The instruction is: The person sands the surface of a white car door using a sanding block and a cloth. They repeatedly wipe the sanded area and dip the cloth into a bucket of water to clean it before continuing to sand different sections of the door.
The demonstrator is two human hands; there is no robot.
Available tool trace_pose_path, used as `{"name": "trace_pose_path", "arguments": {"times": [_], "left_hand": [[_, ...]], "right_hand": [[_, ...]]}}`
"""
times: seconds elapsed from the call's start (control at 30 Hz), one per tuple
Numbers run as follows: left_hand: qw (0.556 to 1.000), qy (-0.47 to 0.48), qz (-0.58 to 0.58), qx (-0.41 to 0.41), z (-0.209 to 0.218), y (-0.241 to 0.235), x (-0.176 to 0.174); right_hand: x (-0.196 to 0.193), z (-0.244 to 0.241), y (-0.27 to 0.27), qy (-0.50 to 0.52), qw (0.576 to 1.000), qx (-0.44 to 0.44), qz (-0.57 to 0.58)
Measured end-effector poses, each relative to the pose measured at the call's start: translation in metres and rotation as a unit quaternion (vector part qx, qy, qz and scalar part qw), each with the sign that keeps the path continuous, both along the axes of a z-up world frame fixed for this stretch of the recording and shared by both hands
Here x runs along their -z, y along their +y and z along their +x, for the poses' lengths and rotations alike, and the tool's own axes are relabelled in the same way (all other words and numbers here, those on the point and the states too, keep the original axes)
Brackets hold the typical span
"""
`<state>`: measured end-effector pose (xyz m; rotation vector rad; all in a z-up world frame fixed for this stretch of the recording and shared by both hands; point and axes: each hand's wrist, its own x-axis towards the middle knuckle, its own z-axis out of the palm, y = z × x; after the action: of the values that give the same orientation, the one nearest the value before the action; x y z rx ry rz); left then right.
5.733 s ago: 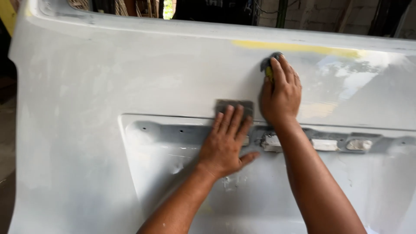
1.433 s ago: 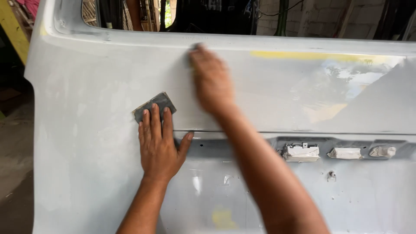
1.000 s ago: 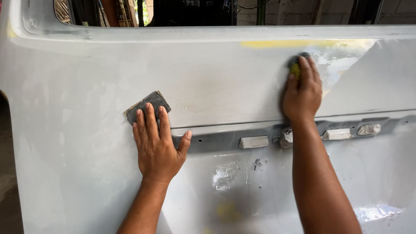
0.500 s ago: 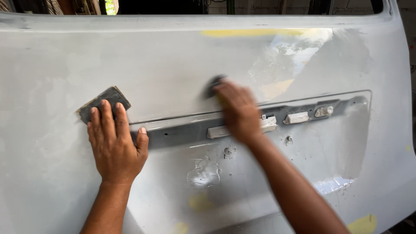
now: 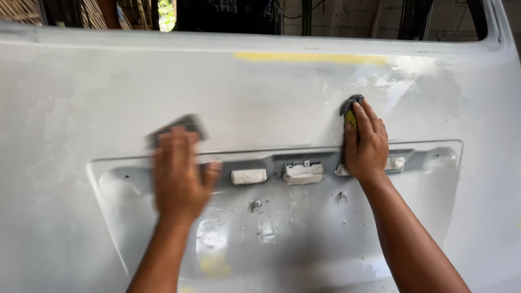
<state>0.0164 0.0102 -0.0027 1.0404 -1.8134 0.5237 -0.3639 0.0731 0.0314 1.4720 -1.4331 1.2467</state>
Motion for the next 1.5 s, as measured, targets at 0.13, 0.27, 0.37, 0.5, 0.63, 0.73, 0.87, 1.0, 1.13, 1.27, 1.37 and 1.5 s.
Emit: {"name": "trace_pose_path", "arguments": {"times": [0.13, 0.27, 0.37, 0.5, 0.63, 0.73, 0.87, 1.0, 1.13, 1.27, 1.37, 1.5], "left_hand": [[0.996, 0.065, -0.005, -0.063, -0.08, 0.006, 0.001], [0.993, -0.079, -0.049, 0.066, -0.179, 0.028, 0.006], [0.991, -0.12, -0.007, 0.065, -0.156, 0.023, -0.002], [0.995, 0.034, 0.065, -0.06, -0.107, 0.006, -0.029], [0.997, 0.06, -0.024, -0.046, -0.198, 0.014, -0.021], [0.987, -0.156, -0.032, -0.005, -0.229, 0.022, -0.018], [0.987, -0.096, 0.106, -0.075, -0.156, -0.012, -0.066], [0.985, 0.016, 0.013, -0.169, -0.195, -0.029, -0.075], [0.993, -0.113, 0.012, 0.025, -0.262, 0.01, -0.048], [0.987, -0.147, 0.07, 0.0, -0.198, -0.012, -0.08], [0.987, -0.033, 0.072, -0.141, -0.189, -0.02, -0.092], [0.984, -0.17, -0.011, 0.052, -0.265, 0.028, -0.033]], "right_hand": [[0.006, -0.004, -0.011, -0.004, 1.0, 0.008, -0.015], [-0.002, -0.017, 0.0, 0.042, 0.999, -0.027, 0.006], [-0.009, -0.058, 0.008, 0.068, 0.997, -0.014, 0.038], [-0.007, -0.1, -0.006, 0.014, 1.0, 0.004, -0.006], [-0.012, -0.079, -0.008, 0.02, 0.999, -0.015, -0.02], [-0.02, -0.081, 0.002, 0.028, 0.998, -0.047, 0.02], [-0.02, -0.093, -0.006, 0.053, 0.998, -0.024, 0.023], [-0.017, -0.09, -0.014, 0.037, 0.999, -0.031, 0.008], [-0.016, -0.09, -0.01, 0.017, 0.998, -0.063, -0.001], [-0.016, -0.088, -0.015, 0.023, 0.998, -0.054, -0.02], [-0.018, -0.091, -0.012, 0.029, 0.998, -0.032, -0.034], [-0.019, -0.085, -0.007, 0.023, 0.995, -0.082, -0.047]]}}
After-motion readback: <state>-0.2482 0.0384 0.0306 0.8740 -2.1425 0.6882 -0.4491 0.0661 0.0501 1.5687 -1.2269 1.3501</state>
